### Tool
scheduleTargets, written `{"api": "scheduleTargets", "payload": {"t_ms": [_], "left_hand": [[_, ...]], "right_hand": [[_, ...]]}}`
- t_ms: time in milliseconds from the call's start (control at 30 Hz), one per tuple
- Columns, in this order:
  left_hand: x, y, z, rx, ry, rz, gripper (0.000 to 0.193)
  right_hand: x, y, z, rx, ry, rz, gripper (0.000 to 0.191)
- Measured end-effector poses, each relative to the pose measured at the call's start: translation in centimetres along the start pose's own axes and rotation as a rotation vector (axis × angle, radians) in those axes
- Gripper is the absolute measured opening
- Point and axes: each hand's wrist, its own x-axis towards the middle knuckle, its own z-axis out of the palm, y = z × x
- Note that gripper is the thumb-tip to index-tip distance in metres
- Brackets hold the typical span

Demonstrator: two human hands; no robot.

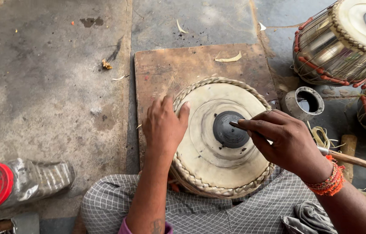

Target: The person sits on the floor with a tabla drum on their lap and rubs a dark paste by hand onto the central black patch of the drum head, working it in circular strokes. They briefly wipe the head with a cloth, dip into a small stone cup of liquid, and continue spreading and smoothing the paste across the center patch.

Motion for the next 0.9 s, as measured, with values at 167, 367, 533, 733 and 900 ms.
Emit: {"api": "scheduleTargets", "payload": {"t_ms": [167, 367, 533, 733, 900], "left_hand": [[2.1, -0.4, -0.2, -0.114, 0.134, 0.317, 0.076], [2.9, -0.9, 0.0, -0.441, -0.128, 0.334, 0.058], [2.6, -0.5, -0.1, -0.449, -0.126, 0.288, 0.056], [2.6, -0.1, 0.0, -0.416, -0.192, 0.170, 0.059], [2.8, -0.2, 0.1, -0.333, -0.164, 0.142, 0.059]], "right_hand": [[0.7, 0.0, 0.7, -0.049, 0.001, -0.026, 0.026], [2.7, 1.0, 2.6, -0.167, 0.000, -0.025, 0.024], [2.2, 0.2, 3.6, -0.262, -0.132, -0.138, 0.031], [3.3, 0.9, 3.0, -0.177, -0.135, -0.082, 0.024], [3.3, -0.2, 2.8, -0.188, -0.133, -0.162, 0.029]]}}
